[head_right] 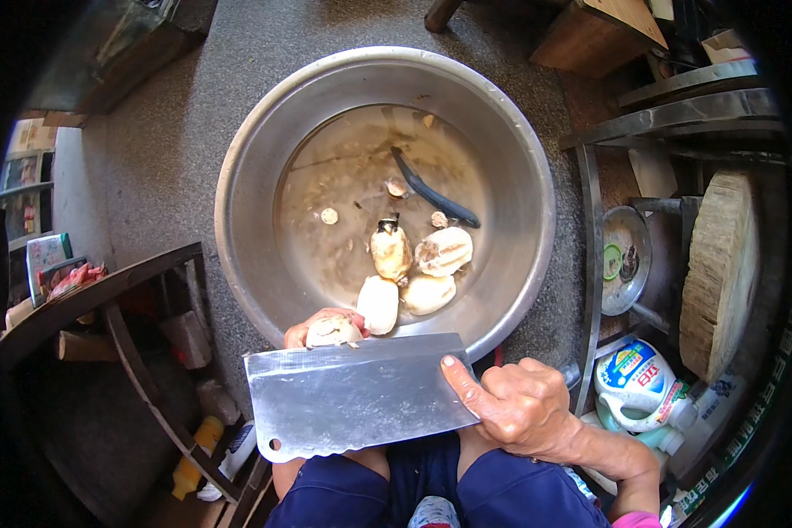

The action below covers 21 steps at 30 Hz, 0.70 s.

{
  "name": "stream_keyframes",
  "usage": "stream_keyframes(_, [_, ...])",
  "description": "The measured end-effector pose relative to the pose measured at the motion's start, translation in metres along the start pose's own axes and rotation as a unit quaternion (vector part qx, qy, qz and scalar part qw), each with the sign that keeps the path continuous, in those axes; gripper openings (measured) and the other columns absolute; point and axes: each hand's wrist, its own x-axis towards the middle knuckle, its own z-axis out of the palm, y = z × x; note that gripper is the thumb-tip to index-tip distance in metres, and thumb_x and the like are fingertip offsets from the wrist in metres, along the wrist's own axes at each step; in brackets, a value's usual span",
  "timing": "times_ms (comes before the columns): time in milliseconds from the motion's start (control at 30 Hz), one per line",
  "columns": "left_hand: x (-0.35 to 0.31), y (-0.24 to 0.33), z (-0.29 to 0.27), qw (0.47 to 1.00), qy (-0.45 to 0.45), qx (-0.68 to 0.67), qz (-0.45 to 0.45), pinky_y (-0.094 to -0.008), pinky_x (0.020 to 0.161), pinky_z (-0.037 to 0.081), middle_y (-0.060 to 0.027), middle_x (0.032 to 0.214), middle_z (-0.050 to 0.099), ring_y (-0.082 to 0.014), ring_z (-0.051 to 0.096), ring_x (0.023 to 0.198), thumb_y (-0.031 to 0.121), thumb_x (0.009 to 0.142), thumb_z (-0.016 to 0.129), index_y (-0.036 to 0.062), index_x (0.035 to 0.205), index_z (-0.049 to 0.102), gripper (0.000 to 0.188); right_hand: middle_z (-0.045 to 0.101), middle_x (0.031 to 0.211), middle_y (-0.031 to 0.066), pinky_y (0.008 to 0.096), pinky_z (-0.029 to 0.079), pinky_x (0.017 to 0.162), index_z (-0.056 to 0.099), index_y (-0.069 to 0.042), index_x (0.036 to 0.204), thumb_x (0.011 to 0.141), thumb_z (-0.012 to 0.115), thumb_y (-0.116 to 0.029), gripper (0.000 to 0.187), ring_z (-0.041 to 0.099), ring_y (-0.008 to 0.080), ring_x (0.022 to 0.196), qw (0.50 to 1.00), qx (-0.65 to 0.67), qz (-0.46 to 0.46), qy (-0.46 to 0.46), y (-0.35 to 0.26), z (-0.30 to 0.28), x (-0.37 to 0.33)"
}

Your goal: The person peels and trims several round white vegetables using a peeler and a cleaver. The person holds each vegetable, removes the skin, and cuts off the ends, dropping the pieces into a metal basin.

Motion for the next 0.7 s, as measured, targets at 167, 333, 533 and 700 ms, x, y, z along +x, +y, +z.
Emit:
stream_keyframes(167, [0.006, -0.032, -0.003, 0.988, -0.044, -0.056, 0.139, -0.0292, 0.088, 0.05, -0.011, 0.102, 0.068, -0.0195, 0.066, 0.096, 0.022, 0.081, 0.079, -0.0007, 0.105, 0.071, 0.033, 0.033, 0.054, -0.0042, 0.0286, 0.029, 0.043, 0.069, -0.006, 0.122, 0.073, 0.067, -0.011, 0.05, 0.04, 0.0098, 0.044, 0.999, -0.042, -0.032, 0.006, -0.004, 0.004, 0.003])
stream_keyframes(333, [0.002, -0.019, 0.006, 0.984, -0.01, 0.047, 0.174, -0.03, 0.085, 0.051, -0.0103, 0.102, 0.067, -0.0201, 0.066, 0.091, 0.023, 0.078, 0.079, -0.0019, 0.103, 0.07, 0.037, 0.035, 0.054, -0.0037, 0.0282, 0.032, 0.044, 0.068, -0.005, 0.123, 0.075, 0.065, -0.01, 0.049, 0.042, 0.0103, 0.044, 0.999, -0.031, -0.039, 0.003, -0.009, 0.012, 0.01])
stream_keyframes(533, [-0.036, 0.057, 0.047, 0.937, 0.079, 0.296, 0.171, -0.0313, 0.08, 0.052, -0.0097, 0.103, 0.067, -0.0201, 0.066, 0.086, 0.022, 0.069, 0.083, -0.0044, 0.101, 0.067, 0.044, 0.046, 0.058, 0.0014, 0.0337, 0.042, 0.042, 0.061, -0.003, 0.129, 0.07, 0.063, -0.007, 0.059, 0.051, 0.0158, 0.046, 1.0, -0.019, 0.014, 0.01, 0.014, 0.03, 0.008])
stream_keyframes(700, [-0.022, 0.056, 0.045, 0.947, 0.161, 0.243, 0.136, -0.0343, 0.077, 0.053, -0.0132, 0.092, 0.066, -0.0226, 0.066, 0.084, 0.01, 0.059, 0.084, 0.0002, 0.093, 0.067, 0.039, 0.048, 0.061, 0.004, 0.0353, 0.046, 0.047, 0.061, -0.004, 0.13, 0.065, 0.071, -0.009, 0.065, 0.054, 0.0209, 0.049, 0.996, -0.025, 0.085, 0.0, 0.035, 0.023, 0.008])
